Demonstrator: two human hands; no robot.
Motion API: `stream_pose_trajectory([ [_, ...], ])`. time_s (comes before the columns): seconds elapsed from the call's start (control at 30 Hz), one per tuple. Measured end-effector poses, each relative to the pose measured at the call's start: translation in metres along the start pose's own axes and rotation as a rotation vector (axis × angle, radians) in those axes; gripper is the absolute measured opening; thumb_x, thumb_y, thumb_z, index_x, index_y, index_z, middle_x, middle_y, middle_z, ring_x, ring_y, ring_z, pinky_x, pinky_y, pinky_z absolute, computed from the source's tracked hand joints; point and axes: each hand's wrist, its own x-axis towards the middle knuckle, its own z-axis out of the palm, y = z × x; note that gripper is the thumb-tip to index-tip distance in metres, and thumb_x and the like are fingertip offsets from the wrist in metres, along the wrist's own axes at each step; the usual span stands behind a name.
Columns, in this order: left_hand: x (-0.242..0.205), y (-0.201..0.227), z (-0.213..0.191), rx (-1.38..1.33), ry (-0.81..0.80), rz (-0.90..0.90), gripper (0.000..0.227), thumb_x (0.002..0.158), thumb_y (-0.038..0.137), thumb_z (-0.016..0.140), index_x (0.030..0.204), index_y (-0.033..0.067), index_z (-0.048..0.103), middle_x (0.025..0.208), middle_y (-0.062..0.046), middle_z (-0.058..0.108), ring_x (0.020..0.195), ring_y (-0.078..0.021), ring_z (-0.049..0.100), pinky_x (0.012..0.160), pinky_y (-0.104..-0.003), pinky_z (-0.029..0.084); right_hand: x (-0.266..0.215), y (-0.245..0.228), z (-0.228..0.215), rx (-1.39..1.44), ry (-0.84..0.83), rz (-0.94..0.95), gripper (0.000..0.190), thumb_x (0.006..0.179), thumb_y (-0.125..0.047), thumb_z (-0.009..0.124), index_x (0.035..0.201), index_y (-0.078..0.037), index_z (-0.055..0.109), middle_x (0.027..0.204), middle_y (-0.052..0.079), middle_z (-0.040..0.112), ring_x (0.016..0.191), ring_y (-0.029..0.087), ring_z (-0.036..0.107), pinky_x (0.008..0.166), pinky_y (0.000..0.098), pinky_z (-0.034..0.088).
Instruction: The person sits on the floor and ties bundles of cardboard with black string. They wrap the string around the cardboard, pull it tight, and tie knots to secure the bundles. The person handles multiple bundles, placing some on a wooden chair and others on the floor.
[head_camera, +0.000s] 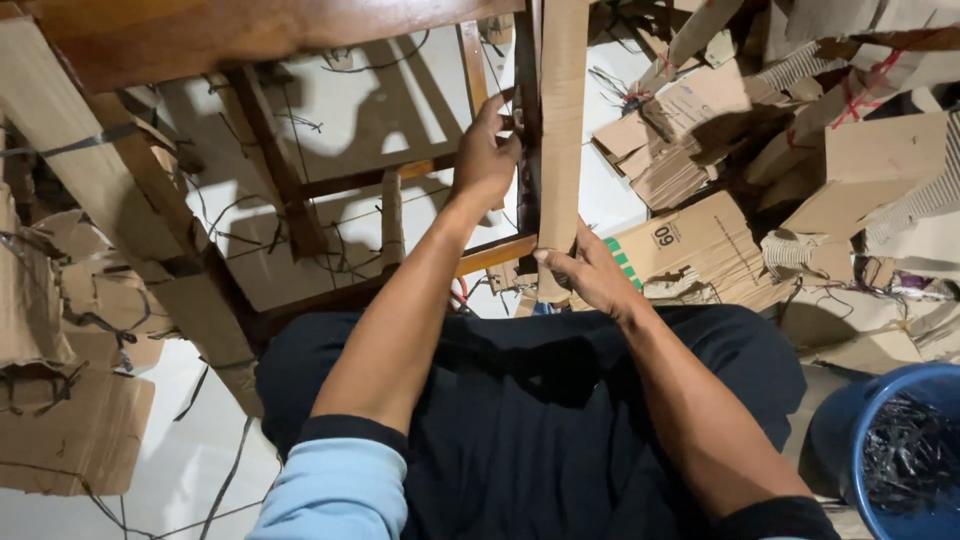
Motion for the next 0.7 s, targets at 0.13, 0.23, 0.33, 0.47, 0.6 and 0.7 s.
stream_pose_trajectory([
  [0.13, 0.007, 0.004, 0.003, 0.191, 0.099, 0.062, 0.035, 0.098, 0.014, 0.056, 0.133, 0.0105, 0.057, 0.134, -0.015, 0.066, 0.107, -0.0225, 0.056, 0.088, -0.032, 0.048, -0.001, 0.002, -0.001, 0.008, -0.021, -0.007, 0.073, 0.086, -0.037, 0.060, 0.152, -0.012, 0.038, 0.100, 0.011, 0.058, 0.068, 0.018, 0.048, 0.062, 0.0326, 0.045],
  [0.23, 0.006, 0.027, -0.001, 0.362, 0.157, 0.134, 0.011, 0.096, 0.013, 0.055, 0.104, 0.0112, 0.063, 0.090, -0.007, 0.067, 0.063, -0.0160, 0.051, 0.060, -0.030, 0.042, -0.001, -0.001, -0.001, -0.010, -0.021, 0.010, 0.069, 0.086, -0.037, 0.060, 0.147, -0.011, 0.041, 0.097, 0.010, 0.058, 0.068, 0.017, 0.047, 0.062, 0.0329, 0.043],
  [0.33, 0.012, 0.027, -0.001, 0.450, 0.224, 0.267, 0.016, 0.096, 0.007, 0.053, 0.082, 0.0125, 0.050, 0.057, -0.005, 0.049, 0.053, -0.0177, 0.039, 0.051, -0.034, 0.032, 0.000, -0.003, -0.001, -0.027, -0.017, 0.041, 0.073, 0.084, -0.039, 0.060, 0.149, -0.013, 0.040, 0.107, 0.010, 0.059, 0.079, 0.019, 0.051, 0.067, 0.0335, 0.046],
  [0.47, 0.013, 0.012, 0.002, 0.247, 0.320, 0.271, 0.029, 0.100, 0.012, 0.052, 0.072, 0.0117, 0.049, 0.060, 0.000, 0.046, 0.059, -0.0138, 0.040, 0.054, -0.031, 0.032, 0.002, -0.002, -0.002, -0.007, -0.024, 0.047, 0.065, 0.085, -0.035, 0.061, 0.143, -0.011, 0.043, 0.096, 0.010, 0.056, 0.070, 0.017, 0.048, 0.062, 0.0318, 0.045],
  [0.6, -0.002, 0.030, -0.002, -0.013, 0.186, 0.103, 0.020, 0.104, 0.016, 0.048, 0.094, 0.0110, 0.065, 0.069, 0.003, 0.044, 0.060, -0.0106, 0.037, 0.058, -0.028, 0.034, 0.006, 0.006, -0.003, -0.028, -0.024, 0.025, 0.059, 0.085, -0.036, 0.062, 0.135, -0.010, 0.048, 0.093, 0.008, 0.055, 0.068, 0.017, 0.047, 0.062, 0.0318, 0.042],
  [0.7, 0.011, 0.024, 0.001, -0.054, 0.131, 0.173, 0.035, 0.101, 0.009, 0.056, 0.136, 0.0064, 0.059, 0.141, -0.017, 0.064, 0.138, -0.0308, 0.057, 0.112, -0.035, 0.051, 0.007, 0.003, -0.003, -0.073, -0.006, 0.033, 0.064, 0.083, -0.038, 0.061, 0.140, -0.012, 0.047, 0.101, 0.009, 0.057, 0.077, 0.020, 0.052, 0.067, 0.0338, 0.047],
])
